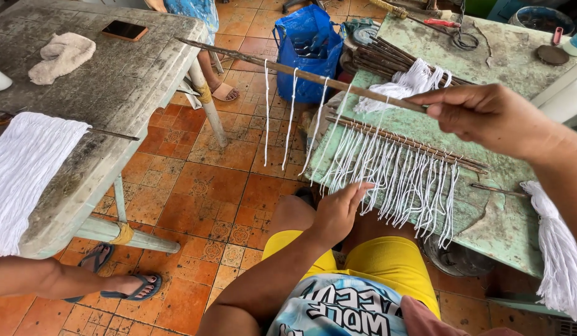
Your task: Tying individual candle wicks onto a wooden stick to prepare them for dipping.
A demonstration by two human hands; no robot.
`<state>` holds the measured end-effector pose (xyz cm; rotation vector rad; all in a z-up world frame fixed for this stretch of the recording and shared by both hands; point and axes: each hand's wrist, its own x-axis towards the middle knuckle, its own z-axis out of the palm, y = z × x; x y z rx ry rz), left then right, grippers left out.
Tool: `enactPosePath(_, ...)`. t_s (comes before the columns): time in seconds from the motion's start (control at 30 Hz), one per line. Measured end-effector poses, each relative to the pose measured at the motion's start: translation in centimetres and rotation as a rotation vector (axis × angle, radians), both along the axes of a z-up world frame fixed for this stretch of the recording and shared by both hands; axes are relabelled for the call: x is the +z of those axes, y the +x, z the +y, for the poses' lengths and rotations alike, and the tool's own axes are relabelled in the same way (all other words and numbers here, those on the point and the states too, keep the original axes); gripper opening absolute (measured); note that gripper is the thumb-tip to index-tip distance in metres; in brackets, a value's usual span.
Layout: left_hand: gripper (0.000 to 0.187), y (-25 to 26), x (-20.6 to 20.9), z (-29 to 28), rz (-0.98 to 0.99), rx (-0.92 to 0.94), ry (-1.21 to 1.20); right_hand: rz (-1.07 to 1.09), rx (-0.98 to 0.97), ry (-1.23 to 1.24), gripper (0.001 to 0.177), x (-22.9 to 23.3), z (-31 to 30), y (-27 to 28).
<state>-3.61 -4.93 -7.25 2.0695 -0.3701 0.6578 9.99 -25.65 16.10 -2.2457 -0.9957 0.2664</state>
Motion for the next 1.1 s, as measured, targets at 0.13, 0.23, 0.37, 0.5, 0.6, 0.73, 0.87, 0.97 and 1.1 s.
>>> enactPosePath(0.13, 0.036, -2.7, -4.5, 0.9, 0.348, -0.136, 0.091, -0.032, 0.003, -0.033, 0.044, 0.5, -1.3, 0.6)
enactPosePath(0.23, 0.045, -3.9, -1.8, 3.2, 0.876, -0.374, 0.32, -0.001, -0.145, -0.028, 0.042, 1.2, -1.8, -0.3)
enactPosePath(0.37, 0.031, -5.1, 9.2, 7.3, 1.093, -0.221, 0.239, -0.027, -0.21, -0.092, 0.039, 1.1, -3.5, -1.7)
enactPosePath(0.5, 0.016, -4.3, 9.0, 13.8, 0.483, 0.276, -0.271, -0.07, -0.248, -0.196, 0.04, 0.8, -5.8, -3.8)
enactPosePath(0.6, 0.024, -3.7, 10.5, 16.3, 0.165, 0.313, -0.624, -0.081, -0.232, -0.16, 0.04, -1.2, -8.8, -4.4)
enactPosePath(0.73, 0.061, -2.4, 11.0, 17.3, -0.076, -0.053, -0.93, -0.001, -0.222, -0.06, 0.041, -3.0, -11.8, -5.2)
enactPosePath(0.87, 0.034, -1.1, 10.0, 16.0, -0.134, -0.109, -0.927, 0.063, -0.344, -0.096, 0.042, -3.9, -14.4, -5.8)
enactPosePath(0.97, 0.034, -0.4, 10.0, 15.0, -0.129, -0.008, -0.9, -0.065, -0.201, -0.084, 0.042, -4.7, -16.2, -5.5)
enactPosePath(1.1, 0.026, 0.2, 10.1, 14.2, -0.079, -0.033, -0.839, 0.056, -0.235, -0.115, 0.044, -5.4, -17.1, -5.7)
